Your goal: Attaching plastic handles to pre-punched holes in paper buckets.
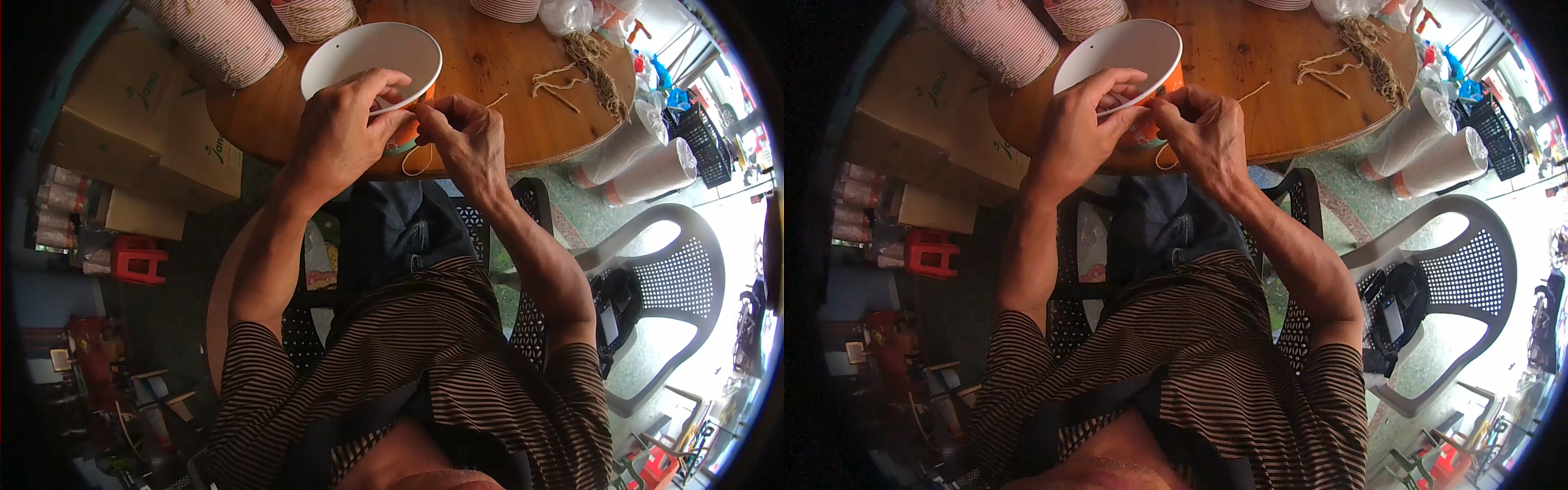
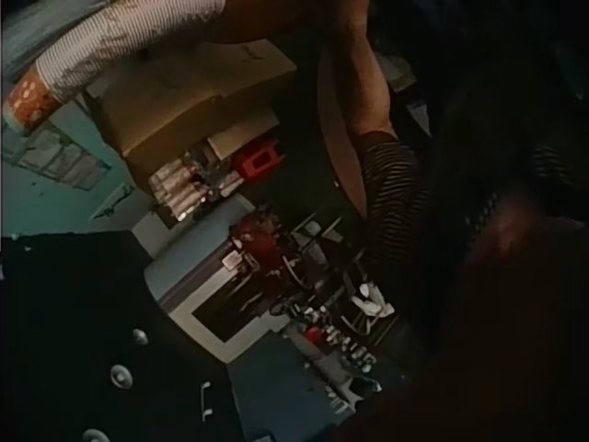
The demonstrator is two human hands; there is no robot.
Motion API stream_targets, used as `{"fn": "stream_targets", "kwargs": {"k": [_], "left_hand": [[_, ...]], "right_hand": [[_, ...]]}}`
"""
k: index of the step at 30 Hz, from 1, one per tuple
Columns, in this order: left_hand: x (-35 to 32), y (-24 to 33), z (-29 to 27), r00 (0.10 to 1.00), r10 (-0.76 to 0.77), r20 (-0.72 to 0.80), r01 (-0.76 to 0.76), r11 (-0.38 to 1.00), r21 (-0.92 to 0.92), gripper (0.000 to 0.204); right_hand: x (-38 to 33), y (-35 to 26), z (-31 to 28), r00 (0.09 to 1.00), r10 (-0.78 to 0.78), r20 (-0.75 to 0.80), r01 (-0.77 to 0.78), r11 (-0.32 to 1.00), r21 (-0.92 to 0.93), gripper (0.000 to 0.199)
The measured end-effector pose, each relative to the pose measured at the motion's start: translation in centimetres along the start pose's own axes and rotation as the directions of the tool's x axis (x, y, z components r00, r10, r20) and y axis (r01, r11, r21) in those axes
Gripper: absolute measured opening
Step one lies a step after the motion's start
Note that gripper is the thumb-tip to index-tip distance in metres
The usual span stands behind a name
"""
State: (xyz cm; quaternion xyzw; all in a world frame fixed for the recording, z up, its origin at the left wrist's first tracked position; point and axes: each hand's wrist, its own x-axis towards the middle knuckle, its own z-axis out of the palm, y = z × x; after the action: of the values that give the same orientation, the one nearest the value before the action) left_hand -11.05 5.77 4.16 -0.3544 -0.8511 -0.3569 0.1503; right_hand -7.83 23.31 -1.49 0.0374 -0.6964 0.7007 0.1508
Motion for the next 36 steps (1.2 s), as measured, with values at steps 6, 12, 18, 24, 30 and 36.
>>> {"fn": "stream_targets", "kwargs": {"k": [6,12,18,24,30,36], "left_hand": [[0.6,0.0,-0.8,0.998,0.058,0.007,-0.058,0.998,0.029,0.019],[2.2,-1.2,-1.5,0.981,0.023,0.195,-0.019,1.0,-0.025,0.024],[3.8,-2.4,-1.9,0.939,0.01,0.345,0.002,0.999,-0.034,0.021],[4.3,-2.6,-1.9,0.927,0.039,0.373,-0.033,0.999,-0.021,0.016],[4.5,-3.7,-1.7,0.955,0.119,0.271,-0.144,0.987,0.077,0.014],[3.8,-5.0,-4.5,1.0,0.005,-0.026,-0.007,0.999,-0.05,0.017]], "right_hand": [[0.2,-0.4,-0.1,0.999,0.03,0.042,-0.027,0.997,-0.075,0.027],[0.7,-0.3,-0.3,0.998,0.037,0.059,-0.031,0.995,-0.098,0.028],[0.8,-0.7,-0.5,0.993,0.059,0.098,-0.049,0.993,-0.108,0.03],[1.1,-0.8,-0.6,0.992,0.051,0.112,-0.045,0.998,-0.053,0.034],[1.3,-0.3,-0.7,0.985,0.051,0.163,-0.053,0.999,0.007,0.035],[0.6,-0.1,-0.2,0.989,0.016,0.145,-0.025,0.998,0.062,0.045]]}}
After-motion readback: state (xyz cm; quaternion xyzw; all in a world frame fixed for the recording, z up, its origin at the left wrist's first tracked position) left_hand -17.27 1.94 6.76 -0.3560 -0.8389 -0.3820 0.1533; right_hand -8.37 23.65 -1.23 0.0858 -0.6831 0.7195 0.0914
